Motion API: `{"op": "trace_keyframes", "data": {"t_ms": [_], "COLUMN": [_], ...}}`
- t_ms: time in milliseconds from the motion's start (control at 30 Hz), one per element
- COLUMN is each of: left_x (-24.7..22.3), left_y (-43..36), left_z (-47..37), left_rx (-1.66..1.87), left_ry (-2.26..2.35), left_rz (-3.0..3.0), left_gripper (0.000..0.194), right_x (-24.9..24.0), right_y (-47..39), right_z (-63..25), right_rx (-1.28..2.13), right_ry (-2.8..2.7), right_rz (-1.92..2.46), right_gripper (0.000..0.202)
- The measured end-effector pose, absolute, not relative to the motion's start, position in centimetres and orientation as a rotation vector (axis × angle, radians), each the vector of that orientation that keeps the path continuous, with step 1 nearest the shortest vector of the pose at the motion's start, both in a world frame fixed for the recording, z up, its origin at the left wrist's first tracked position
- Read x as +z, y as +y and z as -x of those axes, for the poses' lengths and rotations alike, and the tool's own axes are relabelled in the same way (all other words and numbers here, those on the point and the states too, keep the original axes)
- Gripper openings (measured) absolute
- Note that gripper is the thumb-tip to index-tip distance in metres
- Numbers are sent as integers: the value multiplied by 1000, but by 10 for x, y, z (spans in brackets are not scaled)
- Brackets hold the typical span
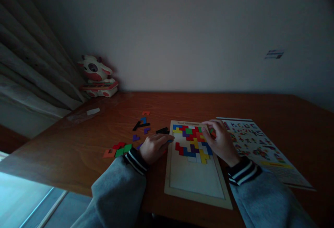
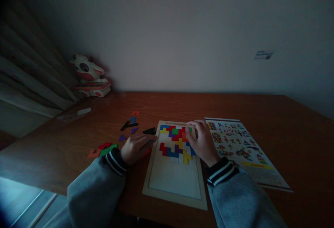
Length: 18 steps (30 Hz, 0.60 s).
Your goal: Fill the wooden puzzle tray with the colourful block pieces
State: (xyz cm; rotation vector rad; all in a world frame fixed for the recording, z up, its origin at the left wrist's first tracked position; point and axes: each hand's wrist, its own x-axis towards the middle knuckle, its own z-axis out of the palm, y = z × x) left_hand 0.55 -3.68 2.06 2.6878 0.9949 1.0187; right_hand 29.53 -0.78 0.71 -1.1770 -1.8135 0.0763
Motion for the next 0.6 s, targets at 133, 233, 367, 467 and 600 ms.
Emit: {"op": "trace_keyframes", "data": {"t_ms": [133,233,367,467,600], "left_x": [26,27,19,14,10], "left_y": [-39,-40,-36,-33,-33], "left_z": [-9,-10,-6,-4,-4], "left_rx": [851,828,955,1027,1026], "left_ry": [1065,1075,1021,965,864], "left_rz": [-2741,-2820,-2915,-2938,-2951], "left_gripper": [26,29,26,25,23], "right_x": [7,7,7,7,7], "right_y": [-8,-7,-7,-7,-8], "right_z": [-295,-295,-295,-296,-295], "right_rx": [90,76,78,85,86], "right_ry": [-1809,-1813,-1825,-1827,-1826], "right_rz": [1161,1150,1143,1142,1140], "right_gripper": [17,17,17,17,17]}}
